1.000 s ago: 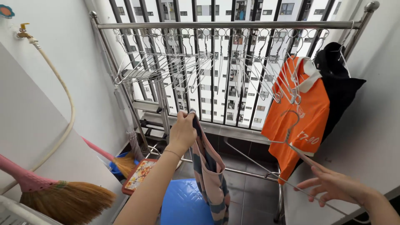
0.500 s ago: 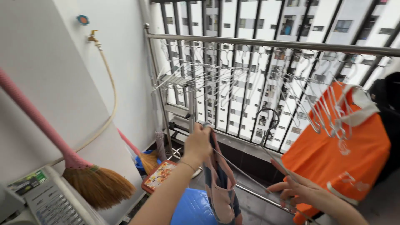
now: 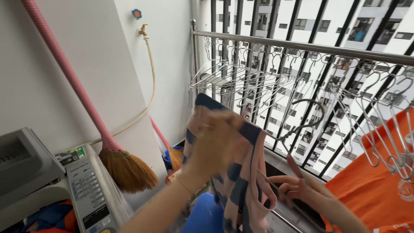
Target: Hanging wet clothes from a washing machine onto hangers on a drying rack
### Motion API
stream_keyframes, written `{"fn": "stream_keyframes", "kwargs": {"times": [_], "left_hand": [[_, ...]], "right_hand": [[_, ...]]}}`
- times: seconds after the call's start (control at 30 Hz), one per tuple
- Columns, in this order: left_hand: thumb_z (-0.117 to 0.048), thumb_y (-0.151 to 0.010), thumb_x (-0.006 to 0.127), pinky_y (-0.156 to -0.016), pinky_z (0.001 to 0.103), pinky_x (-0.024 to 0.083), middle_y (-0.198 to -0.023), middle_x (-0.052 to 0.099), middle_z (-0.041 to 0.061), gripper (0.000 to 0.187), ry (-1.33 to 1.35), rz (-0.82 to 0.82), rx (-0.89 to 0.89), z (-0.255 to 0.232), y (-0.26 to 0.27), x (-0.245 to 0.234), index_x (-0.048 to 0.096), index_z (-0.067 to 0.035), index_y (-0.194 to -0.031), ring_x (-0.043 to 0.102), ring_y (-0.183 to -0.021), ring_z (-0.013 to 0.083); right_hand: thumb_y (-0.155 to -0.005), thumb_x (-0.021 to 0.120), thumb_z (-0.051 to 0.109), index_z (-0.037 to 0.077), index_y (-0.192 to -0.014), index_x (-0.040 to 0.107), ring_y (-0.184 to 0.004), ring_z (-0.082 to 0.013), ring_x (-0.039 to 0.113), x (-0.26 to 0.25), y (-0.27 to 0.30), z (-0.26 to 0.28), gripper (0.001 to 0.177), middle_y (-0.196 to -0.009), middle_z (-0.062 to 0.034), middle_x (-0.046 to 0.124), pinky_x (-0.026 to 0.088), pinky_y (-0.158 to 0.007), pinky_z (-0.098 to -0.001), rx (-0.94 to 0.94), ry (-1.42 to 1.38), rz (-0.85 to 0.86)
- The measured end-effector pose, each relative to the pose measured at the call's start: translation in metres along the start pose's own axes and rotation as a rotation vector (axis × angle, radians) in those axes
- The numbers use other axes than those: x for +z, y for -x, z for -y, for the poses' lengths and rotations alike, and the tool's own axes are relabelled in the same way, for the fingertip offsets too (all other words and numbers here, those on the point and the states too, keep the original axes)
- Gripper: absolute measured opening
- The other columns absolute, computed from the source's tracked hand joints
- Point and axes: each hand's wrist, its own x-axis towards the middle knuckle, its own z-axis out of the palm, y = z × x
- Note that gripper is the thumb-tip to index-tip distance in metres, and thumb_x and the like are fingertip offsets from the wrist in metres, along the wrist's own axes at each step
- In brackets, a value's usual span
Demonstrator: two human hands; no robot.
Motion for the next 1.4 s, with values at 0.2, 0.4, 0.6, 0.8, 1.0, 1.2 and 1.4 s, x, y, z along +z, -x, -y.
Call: {"fn": "stream_keyframes", "kwargs": {"times": [0.2, 0.4, 0.6, 0.8, 1.0, 1.2, 1.4], "left_hand": [[-0.007, -0.097, 0.062, -0.070, 0.040, 0.052, -0.087, 0.064, 0.004, 0.008, -0.144, 0.025, 0.282, 0.081, 0.004, -0.010, 0.060, -0.015, -0.095, 0.063, -0.071, 0.0272], [-0.015, -0.102, 0.057, -0.082, 0.039, 0.052, -0.085, 0.068, 0.001, 0.011, -0.079, 0.087, 0.162, 0.079, 0.030, -0.044, 0.061, -0.014, -0.092, 0.065, -0.069, 0.0245], [-0.019, -0.103, 0.052, -0.078, 0.039, 0.046, -0.090, 0.067, 0.001, 0.011, -0.131, 0.119, 0.001, 0.115, 0.077, -0.067, 0.061, -0.016, -0.096, 0.065, -0.084, 0.0245], [-0.025, -0.099, 0.058, -0.081, 0.037, 0.046, -0.090, 0.073, -0.002, 0.013, -0.080, 0.167, -0.144, 0.122, 0.120, -0.096, 0.066, -0.018, -0.093, 0.067, -0.085, 0.0206], [-0.030, -0.102, 0.056, -0.064, 0.036, 0.054, -0.088, 0.075, 0.001, 0.023, 0.116, 0.081, -0.073, 0.077, 0.122, -0.046, 0.072, -0.014, -0.098, 0.070, -0.072, 0.0219], [-0.019, -0.101, 0.058, -0.067, 0.035, 0.056, -0.089, 0.070, 0.003, 0.018, 0.321, 0.017, -0.079, 0.067, 0.114, -0.034, 0.073, -0.010, -0.103, 0.068, -0.078, 0.0221], [-0.023, -0.098, 0.062, -0.068, 0.040, 0.054, -0.097, 0.073, 0.003, 0.015, 0.283, -0.017, -0.091, 0.076, 0.108, -0.007, 0.073, -0.013, -0.102, 0.068, -0.085, 0.0258]], "right_hand": [[-0.101, 0.049, 0.072, 0.048, -0.154, 0.009, -0.103, -0.0325, 0.065, -0.019, 0.004, -0.014, 0.071, -0.150, -0.0282, 0.051, 0.052, -0.081, -0.0397, 0.263, -0.374, 0.325], [-0.072, 0.020, 0.074, 0.006, -0.155, 0.050, -0.066, -0.0335, 0.071, -0.029, -0.003, -0.099, 0.112, -0.161, -0.0159, 0.055, 0.056, -0.051, -0.0351, 1.004, -0.235, -0.050], [-0.092, 0.060, 0.053, 0.034, -0.108, 0.078, -0.084, 0.0027, 0.065, 0.031, 0.006, -0.087, 0.030, -0.102, 0.0170, 0.072, 0.054, -0.073, -0.0138, 0.696, 0.827, 0.235], [-0.090, 0.063, 0.021, 0.016, -0.110, 0.079, -0.108, -0.0160, 0.074, -0.012, 0.010, -0.060, 0.026, -0.129, 0.0031, 0.072, 0.060, -0.086, -0.0327, -0.012, 1.074, -0.139], [-0.097, 0.058, 0.023, 0.017, -0.093, 0.067, -0.049, -0.0124, 0.045, 0.042, -0.014, -0.034, 0.012, -0.063, 0.0025, 0.061, 0.037, -0.052, -0.0268, -0.045, 1.107, -0.424], [-0.092, 0.070, 0.024, 0.016, -0.096, 0.056, -0.039, -0.0099, 0.026, 0.051, 0.003, -0.010, 0.017, -0.045, 0.0018, 0.029, 0.024, -0.044, -0.0272, -0.051, 1.098, -0.617], [-0.091, 0.075, 0.009, 0.006, -0.092, 0.076, -0.075, -0.0120, 0.061, 0.024, 0.057, 0.023, 0.003, -0.089, -0.0046, 0.069, 0.048, -0.069, -0.0246, 0.005, 1.096, -0.942]]}}
